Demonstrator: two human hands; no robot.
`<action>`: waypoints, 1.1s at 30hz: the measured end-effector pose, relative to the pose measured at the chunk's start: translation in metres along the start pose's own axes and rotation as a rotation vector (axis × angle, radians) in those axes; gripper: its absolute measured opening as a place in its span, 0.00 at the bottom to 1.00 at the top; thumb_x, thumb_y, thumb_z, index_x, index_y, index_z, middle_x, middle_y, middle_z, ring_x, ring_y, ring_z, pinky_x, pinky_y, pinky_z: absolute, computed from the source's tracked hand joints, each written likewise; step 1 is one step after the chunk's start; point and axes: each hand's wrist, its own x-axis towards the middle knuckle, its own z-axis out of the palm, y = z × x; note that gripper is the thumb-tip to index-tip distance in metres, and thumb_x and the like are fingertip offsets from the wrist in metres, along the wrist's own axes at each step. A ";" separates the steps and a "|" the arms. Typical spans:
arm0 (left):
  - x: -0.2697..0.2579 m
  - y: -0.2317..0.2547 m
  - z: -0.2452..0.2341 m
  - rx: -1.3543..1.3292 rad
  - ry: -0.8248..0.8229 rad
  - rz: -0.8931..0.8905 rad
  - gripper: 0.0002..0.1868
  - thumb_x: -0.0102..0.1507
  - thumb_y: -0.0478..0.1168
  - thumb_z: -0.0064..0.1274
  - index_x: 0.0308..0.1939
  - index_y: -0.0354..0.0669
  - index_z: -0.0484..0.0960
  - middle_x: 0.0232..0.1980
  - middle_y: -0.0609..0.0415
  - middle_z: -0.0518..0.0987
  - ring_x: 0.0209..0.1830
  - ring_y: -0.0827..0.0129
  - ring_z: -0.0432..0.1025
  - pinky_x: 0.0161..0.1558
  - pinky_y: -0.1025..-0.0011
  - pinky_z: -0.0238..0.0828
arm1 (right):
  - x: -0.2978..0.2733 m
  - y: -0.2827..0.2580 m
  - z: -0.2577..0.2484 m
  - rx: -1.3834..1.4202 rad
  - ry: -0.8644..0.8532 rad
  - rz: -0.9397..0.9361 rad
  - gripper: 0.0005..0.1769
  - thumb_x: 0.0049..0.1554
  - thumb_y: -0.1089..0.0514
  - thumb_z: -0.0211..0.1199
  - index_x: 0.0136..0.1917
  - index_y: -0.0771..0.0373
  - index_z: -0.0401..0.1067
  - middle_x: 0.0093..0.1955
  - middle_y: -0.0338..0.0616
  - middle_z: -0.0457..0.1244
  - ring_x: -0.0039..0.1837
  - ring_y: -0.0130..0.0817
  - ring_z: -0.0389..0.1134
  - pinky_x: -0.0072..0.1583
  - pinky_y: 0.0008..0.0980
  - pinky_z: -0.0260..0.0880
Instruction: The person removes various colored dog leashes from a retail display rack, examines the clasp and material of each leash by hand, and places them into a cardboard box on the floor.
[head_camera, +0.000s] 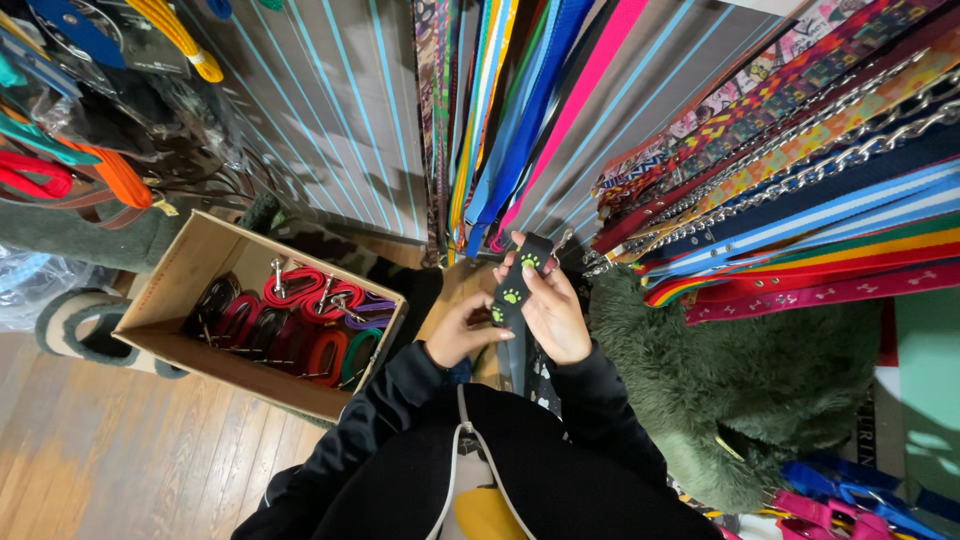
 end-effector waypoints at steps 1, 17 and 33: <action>0.000 0.003 -0.003 -0.002 -0.001 -0.001 0.21 0.45 0.35 0.68 0.35 0.42 0.71 0.32 0.60 0.73 0.35 0.72 0.68 0.47 0.70 0.66 | -0.001 0.000 0.000 -0.001 0.002 0.000 0.27 0.58 0.62 0.49 0.69 0.71 0.50 0.53 0.51 0.55 0.55 0.33 0.59 0.67 0.45 0.54; 0.047 0.023 -0.056 0.910 0.192 0.735 0.07 0.59 0.43 0.52 0.38 0.52 0.83 0.36 0.57 0.69 0.34 0.63 0.66 0.38 0.69 0.67 | -0.032 0.037 -0.007 0.190 -0.208 0.368 0.29 0.55 0.66 0.49 0.69 0.69 0.51 0.58 0.60 0.58 0.59 0.48 0.62 0.66 0.50 0.54; 0.028 0.097 -0.040 0.241 -0.190 0.412 0.23 0.57 0.25 0.41 0.54 0.45 0.77 0.38 0.45 0.80 0.31 0.65 0.73 0.41 0.62 0.70 | -0.017 0.020 0.012 0.171 0.029 0.363 0.11 0.54 0.70 0.52 0.50 0.66 0.67 0.45 0.45 0.61 0.51 0.38 0.65 0.57 0.40 0.65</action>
